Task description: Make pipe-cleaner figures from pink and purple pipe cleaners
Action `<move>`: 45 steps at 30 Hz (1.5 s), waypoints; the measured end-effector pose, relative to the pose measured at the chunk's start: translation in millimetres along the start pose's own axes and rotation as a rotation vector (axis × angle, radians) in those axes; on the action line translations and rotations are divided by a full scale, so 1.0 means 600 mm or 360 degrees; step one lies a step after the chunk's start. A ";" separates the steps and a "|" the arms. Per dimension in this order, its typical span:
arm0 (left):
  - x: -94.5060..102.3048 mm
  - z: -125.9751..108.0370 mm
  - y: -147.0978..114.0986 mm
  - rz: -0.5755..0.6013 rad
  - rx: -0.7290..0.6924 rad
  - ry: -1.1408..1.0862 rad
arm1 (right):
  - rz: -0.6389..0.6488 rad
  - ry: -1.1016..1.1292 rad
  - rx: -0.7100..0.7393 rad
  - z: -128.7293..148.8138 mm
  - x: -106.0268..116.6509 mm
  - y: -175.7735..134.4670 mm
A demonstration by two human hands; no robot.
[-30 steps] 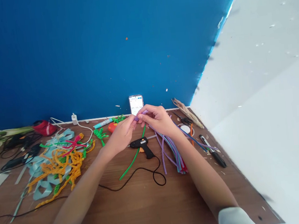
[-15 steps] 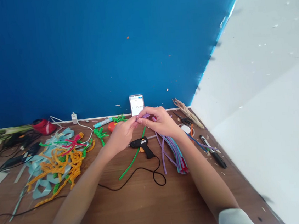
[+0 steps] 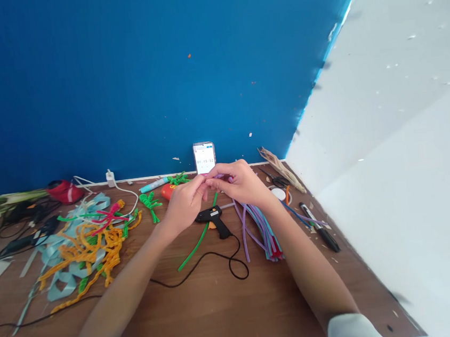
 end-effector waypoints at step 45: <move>0.001 0.024 0.008 0.0253 0.0079 -0.0272 | -0.0157 -0.0276 -0.0040 -0.006 0.021 0.002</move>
Point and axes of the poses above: each hand's wrist, its own y-axis towards the middle knuckle, its own x-axis out of the back of the hand, z = x × y, the point moved 9 cm from there along y, towards the middle knuckle, and after that the axes turned 7 degrees about -z, right-handed, at the moved point
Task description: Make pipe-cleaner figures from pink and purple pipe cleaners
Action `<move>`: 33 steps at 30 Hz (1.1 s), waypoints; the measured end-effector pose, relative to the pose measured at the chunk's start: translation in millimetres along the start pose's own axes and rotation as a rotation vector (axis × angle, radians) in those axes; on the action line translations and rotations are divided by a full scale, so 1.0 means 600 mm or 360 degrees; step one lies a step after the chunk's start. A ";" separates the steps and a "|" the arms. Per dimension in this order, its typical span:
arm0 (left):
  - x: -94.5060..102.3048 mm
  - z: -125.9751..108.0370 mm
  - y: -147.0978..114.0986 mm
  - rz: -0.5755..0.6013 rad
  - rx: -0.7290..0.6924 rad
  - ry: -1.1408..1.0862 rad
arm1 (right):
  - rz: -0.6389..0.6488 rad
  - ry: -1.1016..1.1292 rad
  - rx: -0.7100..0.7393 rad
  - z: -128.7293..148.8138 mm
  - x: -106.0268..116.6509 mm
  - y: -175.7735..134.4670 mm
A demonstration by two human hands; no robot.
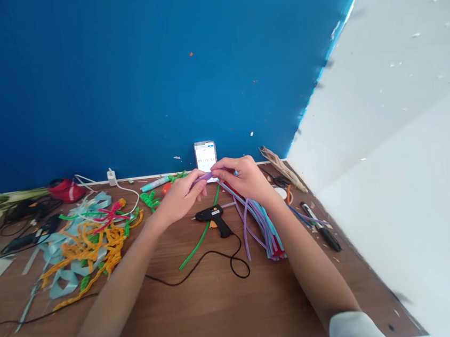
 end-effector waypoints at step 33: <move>0.000 0.006 0.003 -0.0120 0.0145 -0.0264 | -0.0320 0.0166 -0.0069 -0.015 -0.010 -0.003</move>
Point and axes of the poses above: each hand's wrist, its own y-axis towards the middle knuckle, its own x-axis out of the back of the hand, z = x × y, the point moved 9 cm from there along y, towards the middle knuckle, and after that the axes turned 7 degrees about -z, right-handed, at the moved point
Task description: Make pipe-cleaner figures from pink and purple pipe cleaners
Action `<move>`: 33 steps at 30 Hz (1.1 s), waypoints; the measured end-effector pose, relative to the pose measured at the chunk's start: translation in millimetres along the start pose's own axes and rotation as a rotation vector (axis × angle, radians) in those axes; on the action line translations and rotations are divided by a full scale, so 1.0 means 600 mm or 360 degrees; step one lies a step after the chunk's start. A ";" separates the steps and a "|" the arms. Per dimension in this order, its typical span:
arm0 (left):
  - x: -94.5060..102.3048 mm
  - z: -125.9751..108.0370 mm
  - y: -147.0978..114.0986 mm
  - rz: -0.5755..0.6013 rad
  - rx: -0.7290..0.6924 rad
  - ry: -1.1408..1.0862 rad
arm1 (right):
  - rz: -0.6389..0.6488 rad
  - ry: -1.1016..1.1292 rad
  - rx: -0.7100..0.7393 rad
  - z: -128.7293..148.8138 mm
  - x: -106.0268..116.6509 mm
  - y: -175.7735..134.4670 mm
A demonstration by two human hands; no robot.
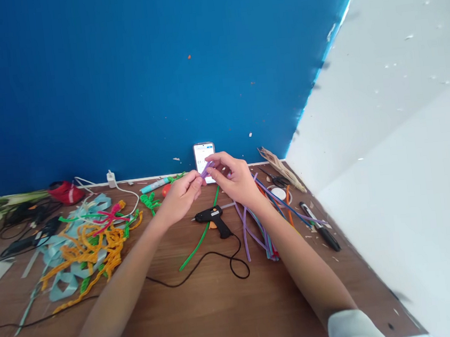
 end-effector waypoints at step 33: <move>-0.003 0.024 0.005 0.0145 -0.0077 0.0413 | 0.0885 -0.1068 0.0242 -0.012 -0.059 -0.032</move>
Point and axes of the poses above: each hand's wrist, its own y-axis towards the middle knuckle, its own x-axis out of the back of the hand, z = x × y, the point moved 9 cm from there along y, towards the middle knuckle, and after that the axes turned 7 degrees about -z, right-handed, at the moved point
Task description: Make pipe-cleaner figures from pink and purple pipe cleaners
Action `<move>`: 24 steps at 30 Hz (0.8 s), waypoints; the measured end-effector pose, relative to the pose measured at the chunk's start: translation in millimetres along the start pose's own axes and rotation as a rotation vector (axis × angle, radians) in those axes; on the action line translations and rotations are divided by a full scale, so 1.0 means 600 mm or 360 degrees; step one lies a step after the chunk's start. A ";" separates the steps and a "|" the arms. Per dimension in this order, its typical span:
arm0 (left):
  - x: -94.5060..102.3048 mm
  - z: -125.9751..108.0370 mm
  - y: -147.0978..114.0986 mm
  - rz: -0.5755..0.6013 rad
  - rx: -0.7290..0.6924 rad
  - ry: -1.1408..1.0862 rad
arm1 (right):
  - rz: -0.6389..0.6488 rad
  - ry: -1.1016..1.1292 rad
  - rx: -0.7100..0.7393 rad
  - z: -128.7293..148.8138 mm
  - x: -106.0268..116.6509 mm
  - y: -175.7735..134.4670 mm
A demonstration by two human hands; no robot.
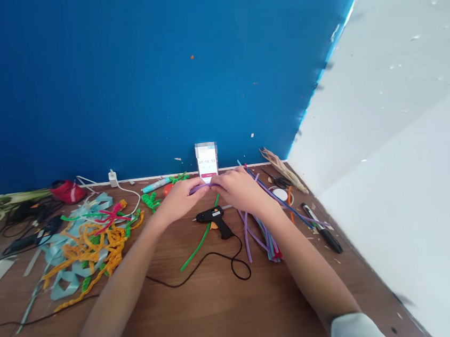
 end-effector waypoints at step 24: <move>0.019 -0.031 -0.012 -0.0588 -0.0022 -0.1004 | -0.0150 0.1291 -0.0135 0.041 -0.017 0.013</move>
Point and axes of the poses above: each hand's wrist, its own y-axis towards the middle knuckle, its own x-axis out of the back of the hand, z = x × y, the point moved 9 cm from there along y, towards the middle knuckle, and after that the axes turned 7 degrees about -z, right-handed, at the moved point
